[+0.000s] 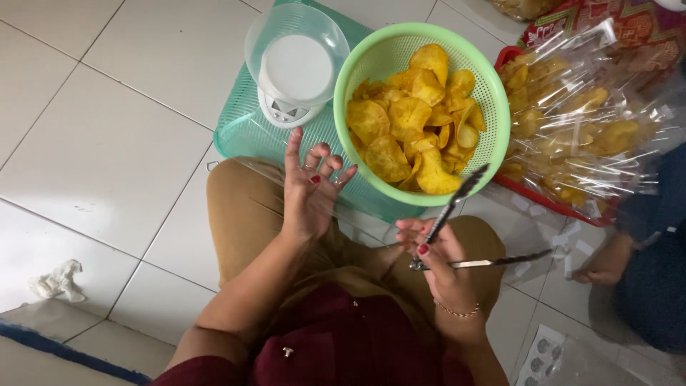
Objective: Packaging fried chips into plastic bags using tongs
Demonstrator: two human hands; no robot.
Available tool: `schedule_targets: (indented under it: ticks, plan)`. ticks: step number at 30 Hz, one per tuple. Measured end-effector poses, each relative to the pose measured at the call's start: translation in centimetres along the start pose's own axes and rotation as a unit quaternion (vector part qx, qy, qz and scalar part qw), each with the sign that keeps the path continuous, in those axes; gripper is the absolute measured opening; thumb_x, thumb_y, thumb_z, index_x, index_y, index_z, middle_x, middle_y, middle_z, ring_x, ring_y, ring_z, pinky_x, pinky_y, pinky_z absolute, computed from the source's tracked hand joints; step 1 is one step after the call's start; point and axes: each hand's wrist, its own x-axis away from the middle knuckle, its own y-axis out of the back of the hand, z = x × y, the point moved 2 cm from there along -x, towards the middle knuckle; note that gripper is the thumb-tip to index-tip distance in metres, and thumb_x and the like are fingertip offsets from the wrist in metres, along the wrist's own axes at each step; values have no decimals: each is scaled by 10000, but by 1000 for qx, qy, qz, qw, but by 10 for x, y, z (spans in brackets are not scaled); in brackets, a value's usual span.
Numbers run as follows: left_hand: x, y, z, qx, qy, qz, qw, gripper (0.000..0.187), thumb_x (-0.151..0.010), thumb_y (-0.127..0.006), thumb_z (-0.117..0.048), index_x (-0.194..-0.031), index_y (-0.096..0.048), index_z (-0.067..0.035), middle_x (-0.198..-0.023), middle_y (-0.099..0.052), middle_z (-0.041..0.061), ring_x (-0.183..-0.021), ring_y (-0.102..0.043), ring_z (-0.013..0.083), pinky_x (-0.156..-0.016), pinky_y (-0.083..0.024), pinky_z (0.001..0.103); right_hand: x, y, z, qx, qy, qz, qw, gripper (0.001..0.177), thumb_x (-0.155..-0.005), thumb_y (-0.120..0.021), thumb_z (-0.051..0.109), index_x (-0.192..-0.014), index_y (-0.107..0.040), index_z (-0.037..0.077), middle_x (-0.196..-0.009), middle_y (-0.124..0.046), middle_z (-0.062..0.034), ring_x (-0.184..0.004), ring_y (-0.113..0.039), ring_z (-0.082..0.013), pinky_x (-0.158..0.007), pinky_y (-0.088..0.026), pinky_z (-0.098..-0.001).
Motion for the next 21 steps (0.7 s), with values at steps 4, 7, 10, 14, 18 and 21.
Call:
schedule_targets:
  ticks: [4,7,10,14,18,21]
  plan:
    - [15,-12,5,-4,5,74,997,694,-787,-525,-82,-1398,-217,-194,-1088,-446,91,-945,-516,193,-939,-449,485,3,-30,24,60,-60,118,989,208,-878,-536,116,-1050,-469,20,-1218,-524,-264,-1071,-560,-304,-937,-457,-388]
    - [23,-10,19,-8,-3,87,996,768,-733,-540,-81,-1409,-187,-169,-1055,-432,113,-926,-522,213,-933,-462,491,4,-20,6,15,-72,126,989,264,-837,-580,179,-1002,-426,43,-1209,-522,-286,-1082,-549,-306,-911,-440,-383]
    - [24,-5,25,-6,-19,87,996,811,-695,-536,-54,-1416,-179,-158,-1036,-428,124,-906,-533,223,-927,-467,504,2,-11,-5,-48,-70,109,990,358,-783,-627,223,-964,-384,34,-1187,-513,-281,-1060,-549,-312,-874,-439,-395]
    - [21,-7,12,-24,-60,81,995,839,-657,-538,-32,-1407,-181,-150,-1032,-426,139,-902,-531,240,-936,-457,528,5,-3,-9,4,-62,80,995,298,-803,-596,155,-968,-395,10,-1160,-509,-247,-1043,-553,-305,-900,-438,-441]
    - [27,-15,17,-46,-68,150,985,857,-669,-532,-11,-1414,-133,-151,-1034,-411,149,-926,-521,239,-980,-408,541,5,-12,0,1,-108,79,991,300,-811,-594,201,-971,-392,48,-1231,-512,-245,-1092,-532,-293,-895,-427,-392]
    - [37,-18,29,-63,-60,200,976,859,-671,-535,9,-1412,-128,-140,-1009,-412,147,-915,-519,234,-981,-398,532,3,-15,0,-65,-140,89,984,345,-792,-629,247,-966,-400,56,-1218,-532,-249,-1044,-572,-290,-836,-467,-364]
